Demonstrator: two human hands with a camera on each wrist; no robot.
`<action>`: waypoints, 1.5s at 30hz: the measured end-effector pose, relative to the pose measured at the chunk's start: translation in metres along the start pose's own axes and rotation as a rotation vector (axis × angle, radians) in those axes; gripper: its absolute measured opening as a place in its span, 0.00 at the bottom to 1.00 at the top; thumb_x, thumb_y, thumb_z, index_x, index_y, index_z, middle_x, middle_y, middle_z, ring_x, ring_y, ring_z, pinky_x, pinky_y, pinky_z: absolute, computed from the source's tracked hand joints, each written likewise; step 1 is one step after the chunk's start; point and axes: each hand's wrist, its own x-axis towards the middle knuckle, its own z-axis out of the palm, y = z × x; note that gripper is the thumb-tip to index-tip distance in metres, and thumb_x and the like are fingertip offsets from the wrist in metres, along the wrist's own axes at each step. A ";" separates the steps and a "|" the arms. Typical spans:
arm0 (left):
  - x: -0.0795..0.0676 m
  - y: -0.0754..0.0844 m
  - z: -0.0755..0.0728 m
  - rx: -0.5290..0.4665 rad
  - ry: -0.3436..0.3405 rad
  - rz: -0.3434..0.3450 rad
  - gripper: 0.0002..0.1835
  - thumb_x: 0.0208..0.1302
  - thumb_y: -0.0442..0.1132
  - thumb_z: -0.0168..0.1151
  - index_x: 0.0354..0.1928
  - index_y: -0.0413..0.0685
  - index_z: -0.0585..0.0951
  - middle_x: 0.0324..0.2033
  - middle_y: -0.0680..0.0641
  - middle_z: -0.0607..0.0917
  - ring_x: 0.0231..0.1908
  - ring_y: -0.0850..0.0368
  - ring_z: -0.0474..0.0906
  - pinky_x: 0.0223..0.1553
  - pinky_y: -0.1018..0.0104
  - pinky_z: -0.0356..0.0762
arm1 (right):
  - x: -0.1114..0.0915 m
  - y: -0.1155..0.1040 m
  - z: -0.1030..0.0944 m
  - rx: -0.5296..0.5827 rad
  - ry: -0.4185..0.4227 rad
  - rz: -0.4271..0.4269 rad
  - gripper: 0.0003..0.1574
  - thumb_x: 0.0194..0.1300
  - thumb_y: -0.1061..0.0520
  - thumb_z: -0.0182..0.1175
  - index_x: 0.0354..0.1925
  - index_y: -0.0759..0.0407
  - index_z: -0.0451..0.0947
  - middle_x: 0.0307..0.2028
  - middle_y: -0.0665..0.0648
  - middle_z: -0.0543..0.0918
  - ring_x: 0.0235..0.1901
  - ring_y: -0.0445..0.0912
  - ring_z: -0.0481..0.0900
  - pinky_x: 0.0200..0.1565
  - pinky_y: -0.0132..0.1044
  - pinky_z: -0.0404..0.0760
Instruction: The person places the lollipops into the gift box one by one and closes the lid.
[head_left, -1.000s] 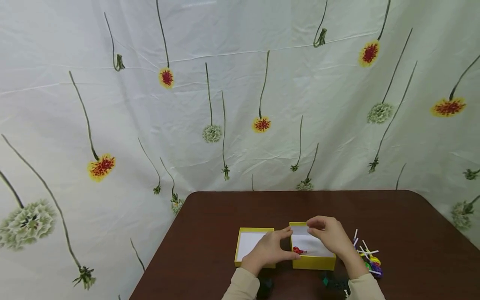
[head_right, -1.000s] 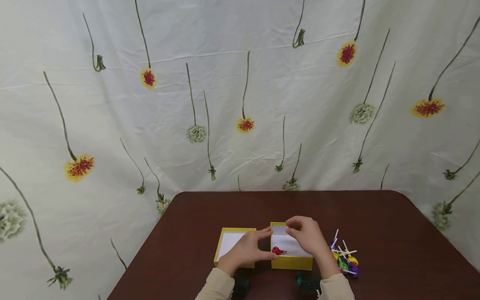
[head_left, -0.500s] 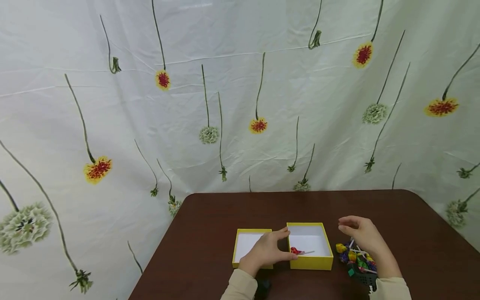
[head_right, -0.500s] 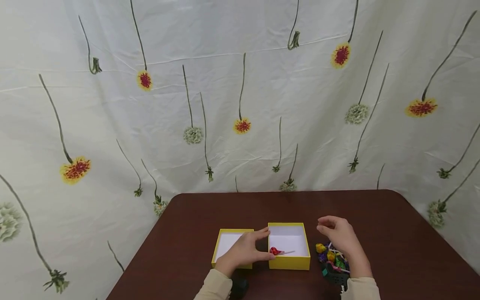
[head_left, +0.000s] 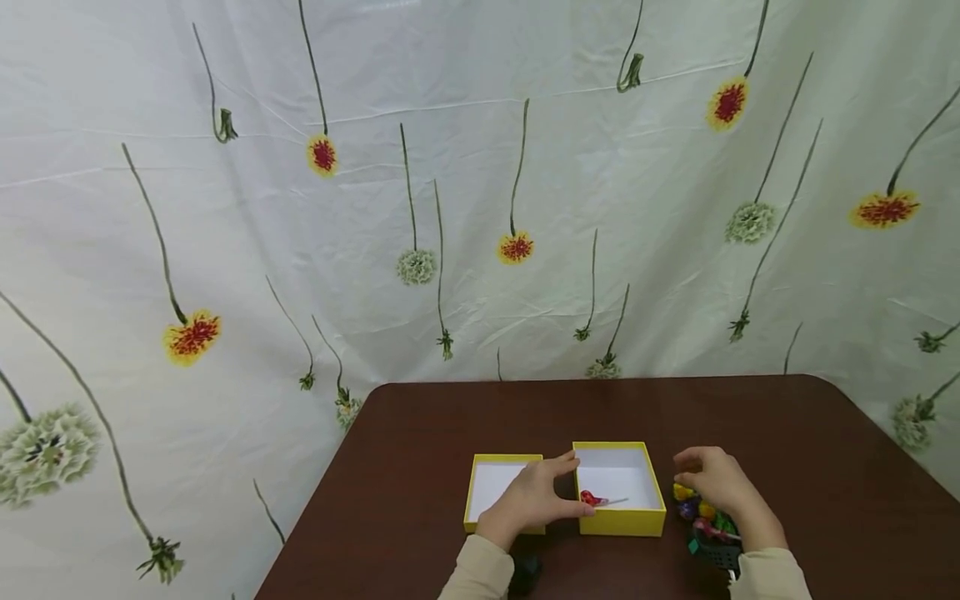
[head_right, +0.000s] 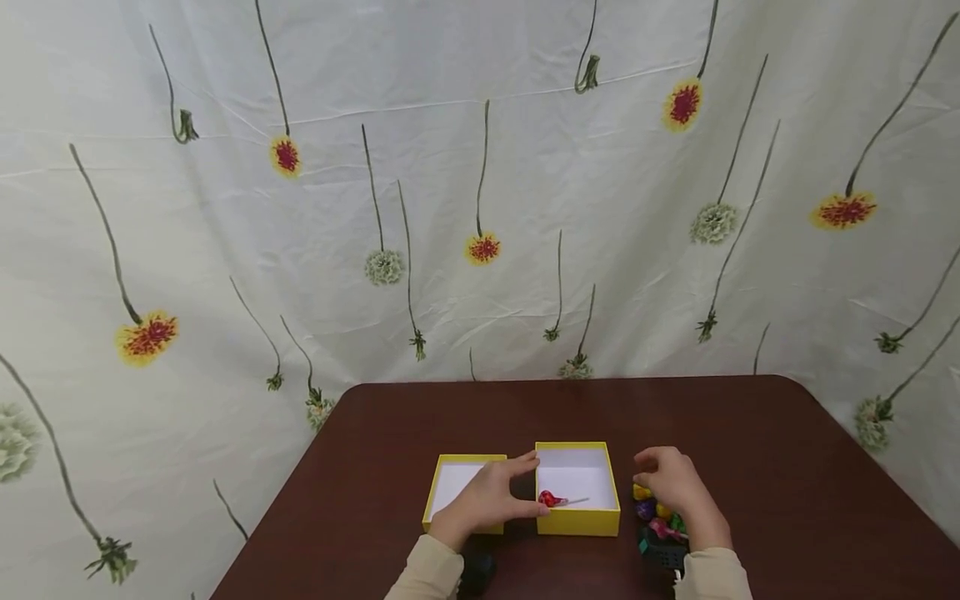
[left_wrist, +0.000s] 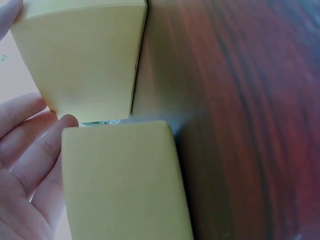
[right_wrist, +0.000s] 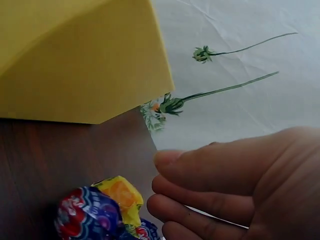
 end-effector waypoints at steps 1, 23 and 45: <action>0.000 0.000 0.000 0.000 0.000 -0.002 0.43 0.56 0.58 0.74 0.71 0.49 0.73 0.72 0.52 0.70 0.71 0.49 0.67 0.66 0.50 0.73 | 0.000 0.000 0.000 -0.005 -0.003 0.001 0.20 0.66 0.65 0.62 0.54 0.76 0.78 0.47 0.71 0.85 0.43 0.58 0.84 0.42 0.53 0.85; 0.000 0.001 0.000 -0.015 0.004 -0.003 0.43 0.56 0.59 0.74 0.71 0.51 0.72 0.73 0.53 0.69 0.72 0.49 0.67 0.68 0.50 0.71 | 0.002 0.008 0.007 0.000 -0.004 0.013 0.17 0.59 0.68 0.67 0.47 0.73 0.82 0.42 0.66 0.87 0.41 0.55 0.85 0.41 0.51 0.85; -0.001 0.001 0.001 0.004 0.007 -0.001 0.42 0.57 0.59 0.73 0.71 0.53 0.72 0.73 0.53 0.68 0.72 0.49 0.67 0.67 0.50 0.73 | 0.002 0.009 0.003 0.099 0.005 -0.037 0.15 0.61 0.63 0.69 0.47 0.70 0.85 0.42 0.64 0.89 0.38 0.50 0.87 0.37 0.44 0.85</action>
